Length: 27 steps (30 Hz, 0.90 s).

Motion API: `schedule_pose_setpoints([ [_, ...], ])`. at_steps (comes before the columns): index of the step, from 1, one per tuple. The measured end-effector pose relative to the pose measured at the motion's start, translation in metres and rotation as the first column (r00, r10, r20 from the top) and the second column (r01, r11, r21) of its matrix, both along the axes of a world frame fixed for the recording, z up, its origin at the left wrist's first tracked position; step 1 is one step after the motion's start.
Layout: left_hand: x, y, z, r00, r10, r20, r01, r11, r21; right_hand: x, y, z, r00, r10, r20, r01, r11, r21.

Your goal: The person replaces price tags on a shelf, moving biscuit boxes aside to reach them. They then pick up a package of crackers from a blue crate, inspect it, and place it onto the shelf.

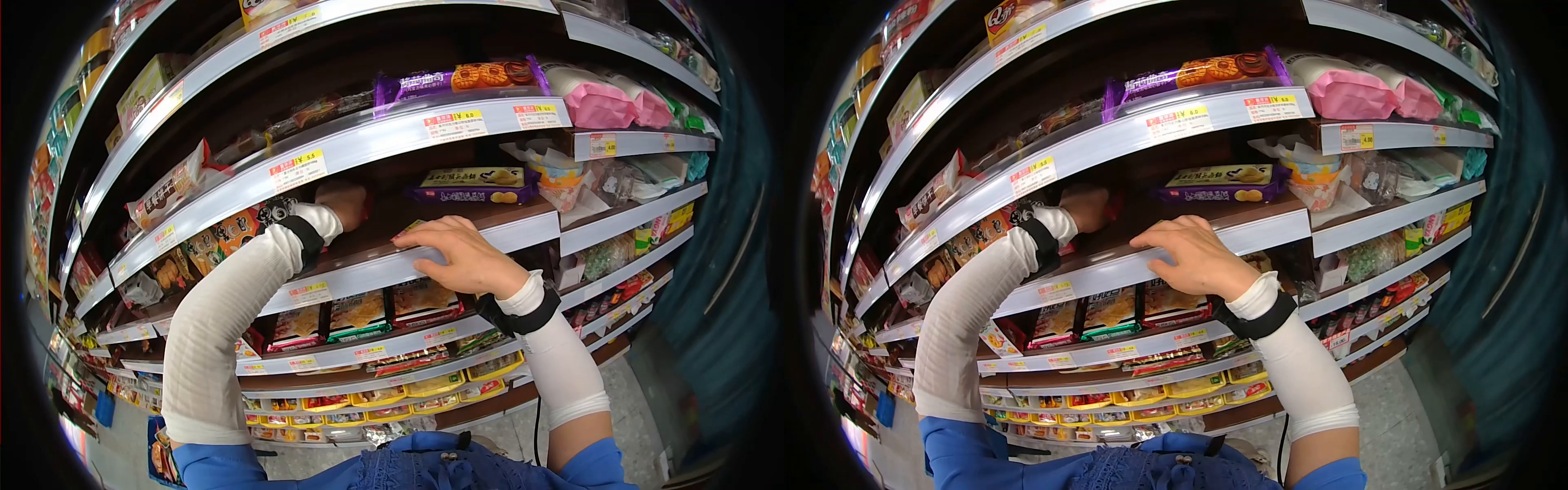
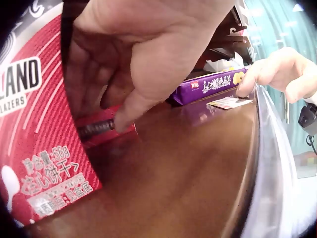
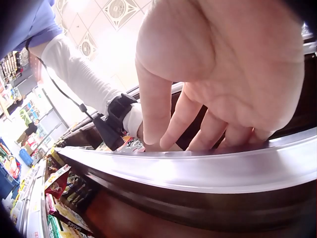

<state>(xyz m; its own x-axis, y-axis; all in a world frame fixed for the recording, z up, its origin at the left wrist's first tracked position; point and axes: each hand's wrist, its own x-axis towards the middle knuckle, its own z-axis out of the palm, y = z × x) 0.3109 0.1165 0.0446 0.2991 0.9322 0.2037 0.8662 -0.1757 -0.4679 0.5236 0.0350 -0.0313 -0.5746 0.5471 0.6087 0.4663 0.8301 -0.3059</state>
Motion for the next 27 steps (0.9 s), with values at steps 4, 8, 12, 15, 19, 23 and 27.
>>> schedule_pose_setpoints([
  [4,0.002,0.0,-0.003,0.999,-0.004,0.05,0.001,0.998,0.06,0.0,0.0,0.0,0.999,0.021,-0.034,-0.021,1.0,-0.007],
  [8,-0.004,0.01,-0.014,0.991,-0.103,0.086,0.079,0.967,0.242,0.001,0.0,0.0,0.999,0.03,-0.042,-0.03,1.0,-0.006],
  [12,-0.01,0.021,-0.017,0.981,-0.151,0.121,0.109,0.948,0.3,0.001,0.0,-0.001,0.998,0.038,-0.051,-0.038,0.999,-0.007],
  [15,-0.02,0.026,-0.017,0.958,-0.255,0.135,0.21,0.937,0.281,0.001,0.0,-0.001,1.0,0.017,-0.013,-0.017,1.0,0.01],
  [19,-0.018,0.02,-0.015,0.93,-0.301,0.212,0.241,0.933,0.266,0.0,0.0,-0.001,0.999,0.022,-0.029,-0.021,1.0,0.007],
  [23,-0.003,0.013,-0.008,0.966,-0.085,0.244,0.052,0.989,0.138,0.0,0.0,-0.002,1.0,0.012,-0.024,-0.011,1.0,0.02],
  [27,-0.005,0.009,-0.011,0.954,-0.215,0.208,0.164,0.958,0.235,0.001,0.0,-0.003,0.999,0.032,-0.034,-0.032,0.999,0.009],
])
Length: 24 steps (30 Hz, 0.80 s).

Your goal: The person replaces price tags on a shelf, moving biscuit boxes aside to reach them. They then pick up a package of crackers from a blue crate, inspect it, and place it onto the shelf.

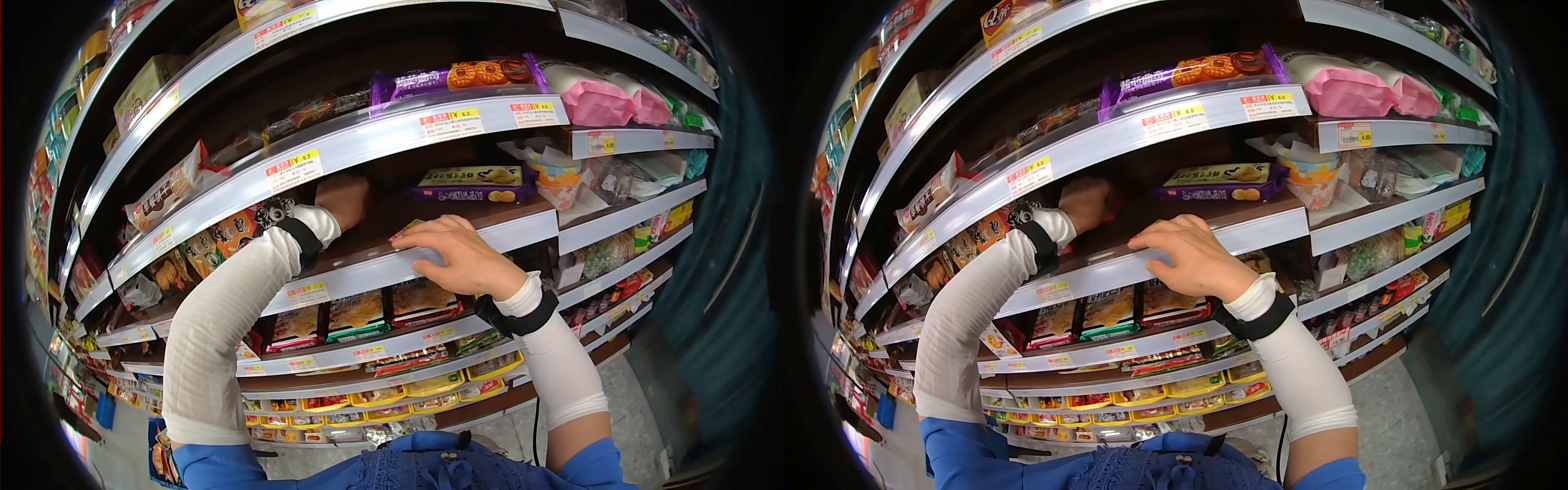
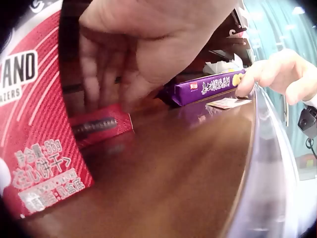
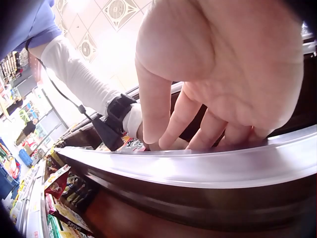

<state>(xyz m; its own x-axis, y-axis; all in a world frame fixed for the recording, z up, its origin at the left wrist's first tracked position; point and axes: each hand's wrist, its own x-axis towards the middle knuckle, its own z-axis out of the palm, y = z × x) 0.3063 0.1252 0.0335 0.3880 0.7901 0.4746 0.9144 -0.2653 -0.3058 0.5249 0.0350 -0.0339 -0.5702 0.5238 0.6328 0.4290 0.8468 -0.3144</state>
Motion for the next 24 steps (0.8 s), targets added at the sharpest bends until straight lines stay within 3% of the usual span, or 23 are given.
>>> schedule_pose_setpoints([
  [2,-0.004,0.002,-0.002,0.992,-0.084,-0.09,0.089,0.995,0.05,0.0,0.0,0.0,1.0,0.001,0.002,-0.001,1.0,0.009],
  [5,-0.011,0.012,-0.009,0.992,-0.068,-0.105,0.081,0.989,0.123,0.0,-0.001,0.001,1.0,-0.005,0.007,0.005,1.0,0.009],
  [24,-0.006,0.013,-0.01,0.976,-0.047,-0.214,0.085,0.982,0.171,0.0,-0.004,0.002,0.999,-0.023,0.026,0.023,1.0,-0.015],
])
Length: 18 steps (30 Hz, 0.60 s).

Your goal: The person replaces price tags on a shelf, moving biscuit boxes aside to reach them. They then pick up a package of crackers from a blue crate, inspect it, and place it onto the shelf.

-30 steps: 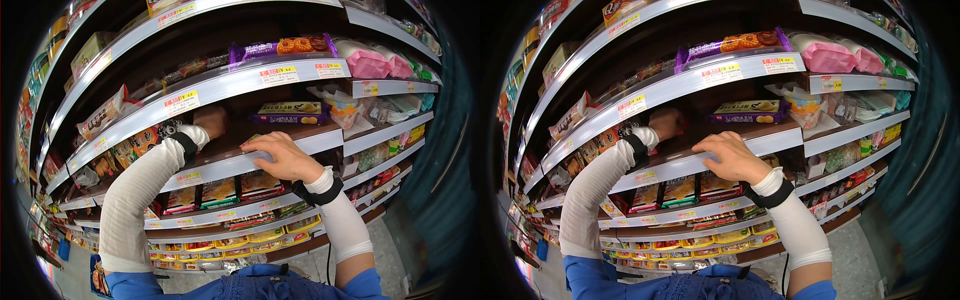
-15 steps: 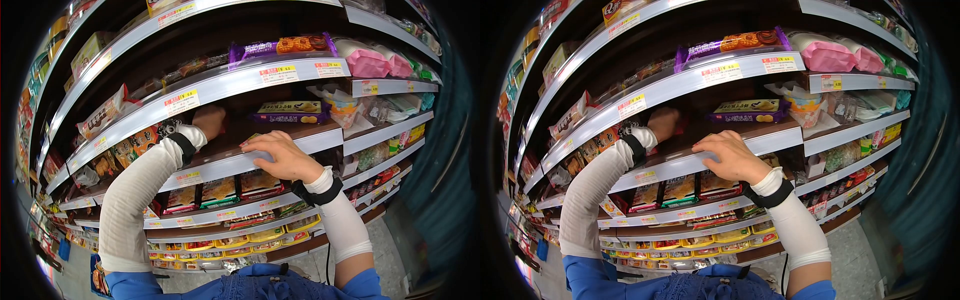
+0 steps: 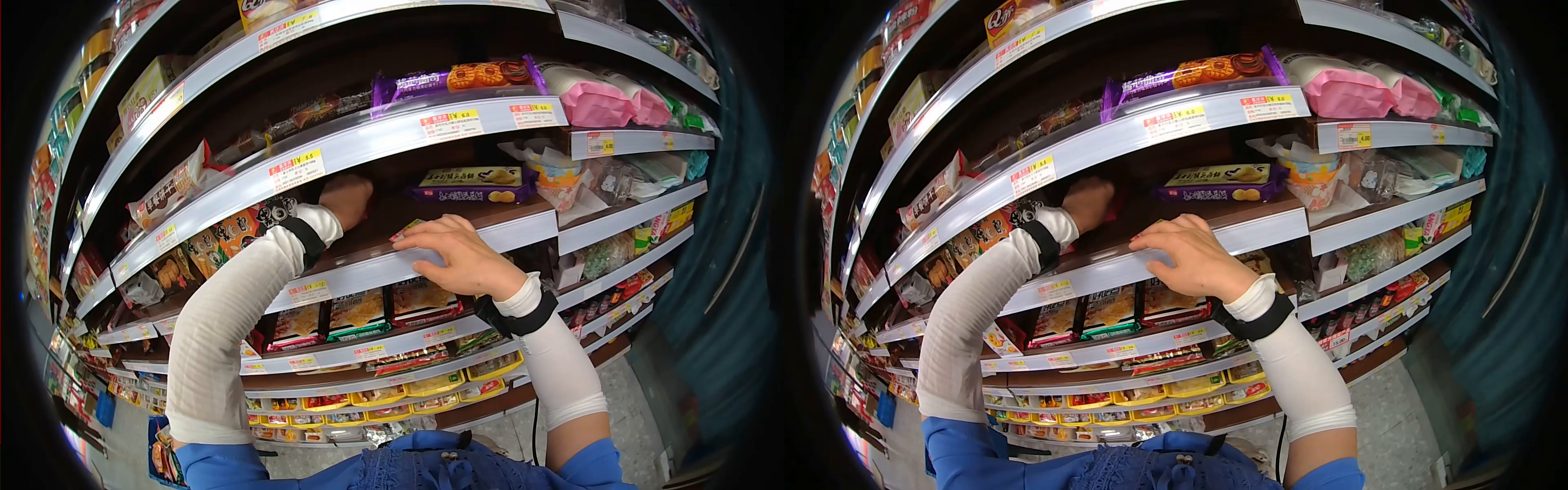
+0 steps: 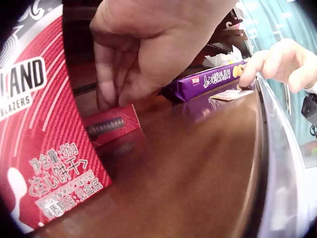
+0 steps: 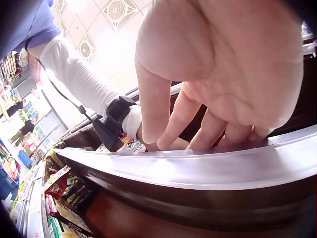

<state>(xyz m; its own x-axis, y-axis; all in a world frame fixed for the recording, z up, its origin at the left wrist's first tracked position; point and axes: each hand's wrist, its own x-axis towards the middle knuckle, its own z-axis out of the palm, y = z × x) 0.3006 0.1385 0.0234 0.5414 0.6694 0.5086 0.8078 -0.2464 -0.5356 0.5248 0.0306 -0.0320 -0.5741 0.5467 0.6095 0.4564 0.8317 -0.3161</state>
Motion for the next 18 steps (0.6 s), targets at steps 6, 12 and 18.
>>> schedule_pose_setpoints([
  [6,0.003,-0.008,0.006,1.0,0.011,-0.01,-0.011,0.997,-0.082,0.0,0.001,-0.001,1.0,-0.003,0.002,0.003,1.0,0.005],
  [12,0.003,-0.007,0.007,0.999,0.033,0.033,-0.03,0.995,-0.096,0.0,0.003,-0.002,1.0,-0.014,0.001,0.014,1.0,0.005],
  [18,0.013,-0.016,0.016,0.948,0.306,0.081,-0.251,0.881,-0.401,-0.002,0.004,-0.003,0.999,-0.004,-0.035,0.005,0.999,0.032],
])
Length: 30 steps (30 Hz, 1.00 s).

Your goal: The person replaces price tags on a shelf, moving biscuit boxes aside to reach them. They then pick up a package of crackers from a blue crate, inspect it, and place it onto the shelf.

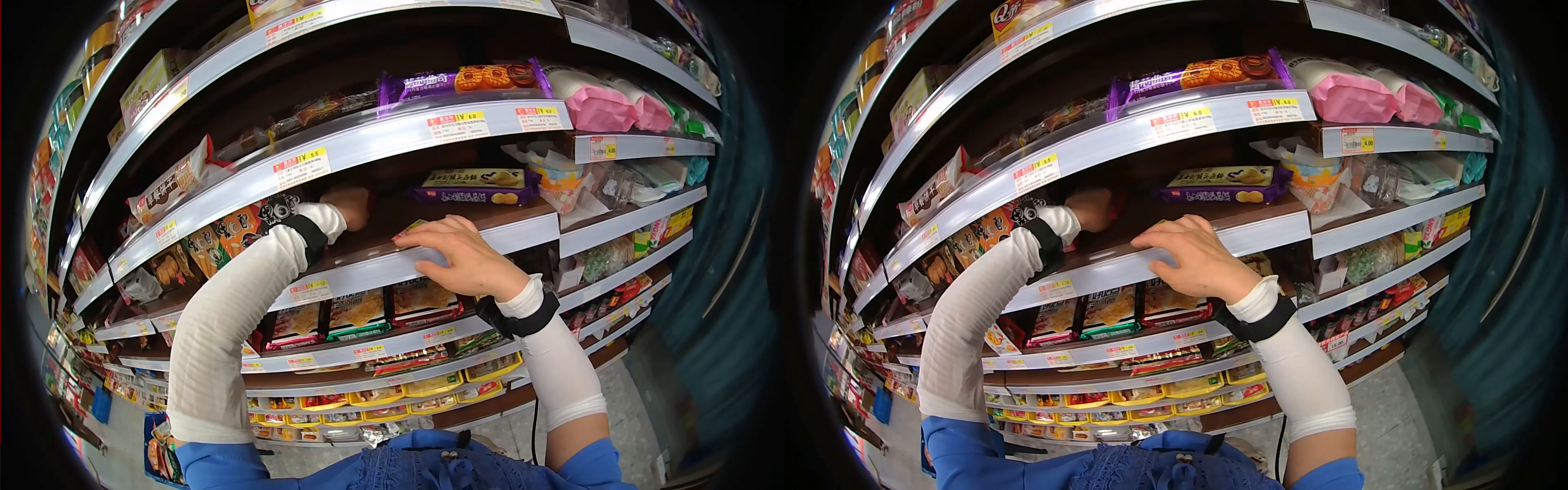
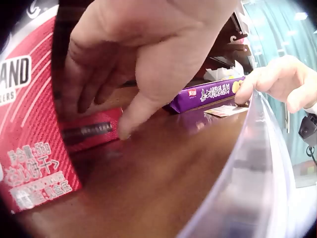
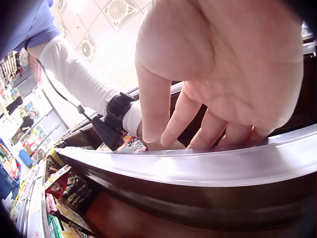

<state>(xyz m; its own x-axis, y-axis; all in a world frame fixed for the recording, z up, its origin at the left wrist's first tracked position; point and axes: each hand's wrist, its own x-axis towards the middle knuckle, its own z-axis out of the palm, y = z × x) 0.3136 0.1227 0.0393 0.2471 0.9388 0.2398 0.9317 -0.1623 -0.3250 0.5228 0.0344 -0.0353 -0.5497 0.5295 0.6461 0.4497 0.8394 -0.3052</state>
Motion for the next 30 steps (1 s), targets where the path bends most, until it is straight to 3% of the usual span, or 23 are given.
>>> schedule_pose_setpoints([
  [3,0.005,-0.001,0.005,0.991,0.135,0.006,-0.133,0.983,-0.129,0.0,-0.001,0.0,1.0,0.011,-0.004,-0.011,1.0,0.002],
  [6,0.007,-0.015,0.014,0.995,0.102,0.025,-0.095,0.979,-0.181,0.0,-0.001,0.0,1.0,0.009,-0.001,-0.009,1.0,0.004],
  [8,0.014,-0.031,0.022,0.998,-0.003,0.06,0.016,0.973,-0.229,0.0,-0.001,0.001,1.0,0.004,0.002,-0.004,1.0,-0.006],
  [12,0.028,-0.053,0.025,0.997,-0.006,0.076,0.024,0.969,-0.246,0.001,-0.004,0.003,1.0,0.012,0.0,-0.012,1.0,-0.028],
  [18,0.01,-0.057,0.021,0.98,-0.137,0.145,0.173,0.944,-0.279,0.003,0.0,0.006,0.996,0.078,-0.05,-0.078,0.997,-0.009],
  [20,0.009,-0.066,0.024,0.972,-0.149,0.183,0.199,0.936,-0.292,0.003,-0.002,0.015,0.977,0.099,-0.191,-0.14,0.966,-0.217],
  [21,0.008,-0.069,0.024,0.963,-0.166,0.212,0.226,0.926,-0.303,0.001,-0.004,0.02,0.978,0.102,-0.182,-0.141,0.966,-0.218],
  [23,0.004,-0.071,0.027,0.945,-0.185,0.268,0.267,0.913,-0.31,-0.003,-0.007,0.03,0.986,-0.012,-0.165,-0.009,0.992,-0.128],
  [25,0.001,-0.073,0.027,0.924,-0.208,0.322,0.311,0.897,-0.314,-0.009,-0.001,0.034,0.986,-0.021,-0.164,0.004,0.995,-0.103],
  [28,-0.002,-0.077,0.022,0.902,-0.214,0.374,0.32,0.914,-0.249,-0.019,0.011,0.039,0.991,-0.112,-0.071,0.108,0.993,-0.049],
  [30,-0.003,-0.077,0.018,0.918,-0.189,0.349,0.285,0.926,-0.248,-0.027,0.017,0.045,0.98,-0.175,0.092,0.18,0.982,-0.051],
])
